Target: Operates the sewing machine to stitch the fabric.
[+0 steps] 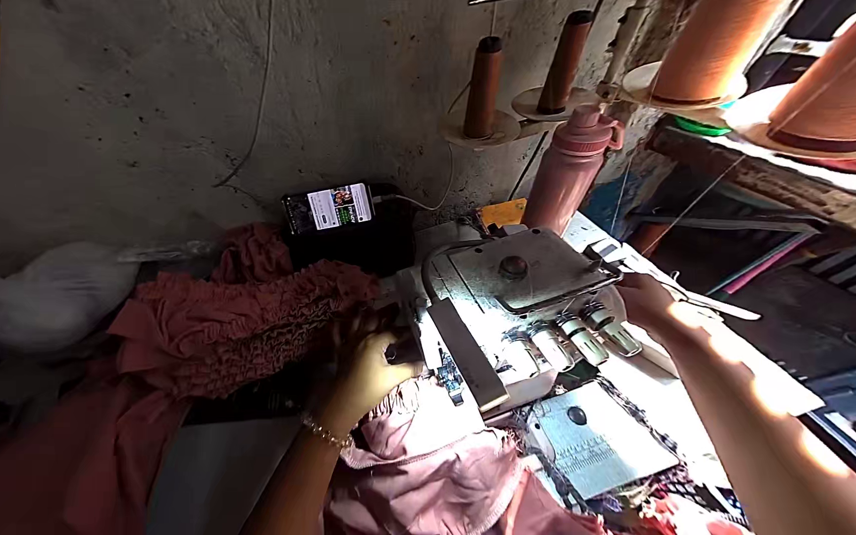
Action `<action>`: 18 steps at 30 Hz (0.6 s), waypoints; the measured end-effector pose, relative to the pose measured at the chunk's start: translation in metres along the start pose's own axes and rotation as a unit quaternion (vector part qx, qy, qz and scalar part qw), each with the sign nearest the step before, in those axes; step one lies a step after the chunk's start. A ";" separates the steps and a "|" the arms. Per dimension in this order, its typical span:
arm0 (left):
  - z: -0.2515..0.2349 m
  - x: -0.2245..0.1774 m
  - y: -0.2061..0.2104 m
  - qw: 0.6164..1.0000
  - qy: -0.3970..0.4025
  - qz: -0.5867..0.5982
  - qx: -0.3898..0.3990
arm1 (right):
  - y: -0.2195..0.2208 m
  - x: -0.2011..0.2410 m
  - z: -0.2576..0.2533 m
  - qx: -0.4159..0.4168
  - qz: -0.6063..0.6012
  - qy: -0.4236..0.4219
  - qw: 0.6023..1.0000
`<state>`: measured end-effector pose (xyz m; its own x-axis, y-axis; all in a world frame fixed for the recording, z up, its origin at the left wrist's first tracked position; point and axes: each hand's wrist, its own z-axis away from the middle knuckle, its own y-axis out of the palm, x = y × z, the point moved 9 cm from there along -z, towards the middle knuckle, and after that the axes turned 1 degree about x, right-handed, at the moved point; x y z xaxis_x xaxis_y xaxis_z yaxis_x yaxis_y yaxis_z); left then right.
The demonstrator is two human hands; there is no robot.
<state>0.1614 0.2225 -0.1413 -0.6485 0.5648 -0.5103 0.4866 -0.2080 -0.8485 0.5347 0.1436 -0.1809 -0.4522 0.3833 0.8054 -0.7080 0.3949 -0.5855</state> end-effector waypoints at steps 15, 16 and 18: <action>0.006 -0.009 0.001 0.987 0.116 0.066 -0.084 | 0.017 -0.026 0.017 -0.020 -0.258 -0.012 0.966; 0.006 -0.009 0.001 0.988 0.117 0.061 -0.084 | 0.023 -0.034 0.021 -0.028 -0.306 -0.030 0.951; 0.005 -0.013 0.002 0.989 0.123 0.045 -0.074 | 0.030 -0.044 0.026 -0.045 -0.391 -0.082 0.916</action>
<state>0.1678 0.2111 -0.1370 -0.4462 0.7297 -0.5182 0.6281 -0.1572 -0.7621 0.5197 0.1171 -0.2317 0.0929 -0.1730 0.9805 -0.8052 0.5662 0.1761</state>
